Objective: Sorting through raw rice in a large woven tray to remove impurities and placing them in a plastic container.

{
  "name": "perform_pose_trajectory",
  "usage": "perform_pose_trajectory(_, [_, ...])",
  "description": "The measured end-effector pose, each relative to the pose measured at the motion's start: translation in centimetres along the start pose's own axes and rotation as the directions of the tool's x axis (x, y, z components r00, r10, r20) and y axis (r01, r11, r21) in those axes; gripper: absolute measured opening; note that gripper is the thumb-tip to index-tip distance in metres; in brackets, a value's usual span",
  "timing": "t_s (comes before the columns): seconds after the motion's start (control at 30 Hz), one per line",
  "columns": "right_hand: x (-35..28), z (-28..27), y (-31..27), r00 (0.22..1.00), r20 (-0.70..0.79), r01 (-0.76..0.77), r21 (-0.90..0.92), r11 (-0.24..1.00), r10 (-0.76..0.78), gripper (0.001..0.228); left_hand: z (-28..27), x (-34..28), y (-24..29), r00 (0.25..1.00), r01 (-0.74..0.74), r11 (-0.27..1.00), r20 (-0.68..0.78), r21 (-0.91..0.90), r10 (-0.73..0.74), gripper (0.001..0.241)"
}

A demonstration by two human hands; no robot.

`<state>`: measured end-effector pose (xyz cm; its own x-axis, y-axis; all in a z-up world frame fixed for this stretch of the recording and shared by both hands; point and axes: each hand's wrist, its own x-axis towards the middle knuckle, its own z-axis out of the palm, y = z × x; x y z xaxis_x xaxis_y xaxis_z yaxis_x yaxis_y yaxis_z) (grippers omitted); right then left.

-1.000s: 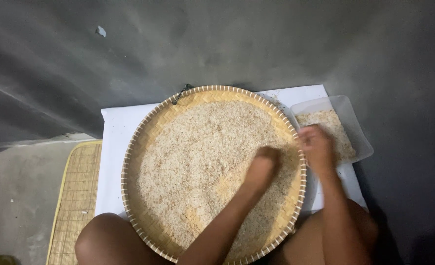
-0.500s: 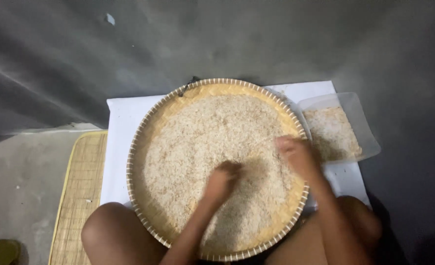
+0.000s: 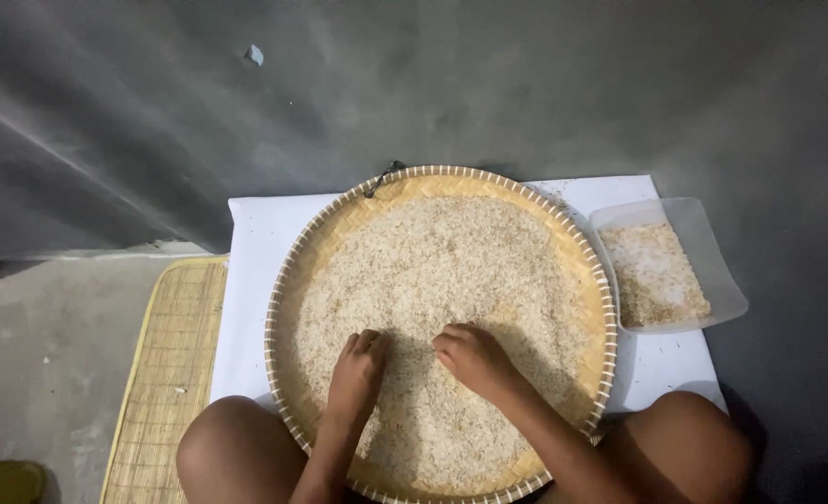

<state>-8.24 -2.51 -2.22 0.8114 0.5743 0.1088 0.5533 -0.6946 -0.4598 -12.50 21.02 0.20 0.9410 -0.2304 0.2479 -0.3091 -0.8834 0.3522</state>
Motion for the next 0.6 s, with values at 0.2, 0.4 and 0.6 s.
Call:
perform_pose_trajectory(0.2, [0.0, 0.1, -1.9, 0.999, -0.016, 0.037, -0.123, 0.992, -0.039, 0.006, 0.3, -0.3, 0.3, 0.999, -0.04, 0.998, -0.031, -0.05, 0.039, 0.026])
perform_pose_trajectory(0.4, [-0.4, 0.0, -1.9, 0.996, 0.084, 0.055, -0.193, 0.98, -0.04, 0.015, 2.1, -0.3, -0.6, 0.995, -0.099, 0.994, 0.031, 0.039, 0.097, 0.011])
perform_pose_trajectory(0.6, [-2.9, -0.5, 0.1, 0.944, 0.13, -0.326, 0.251, 0.912, 0.302, 0.021, 3.3, -0.6, 0.9, 0.993, 0.097, 0.982, -0.046, -0.161, -0.106, 0.007])
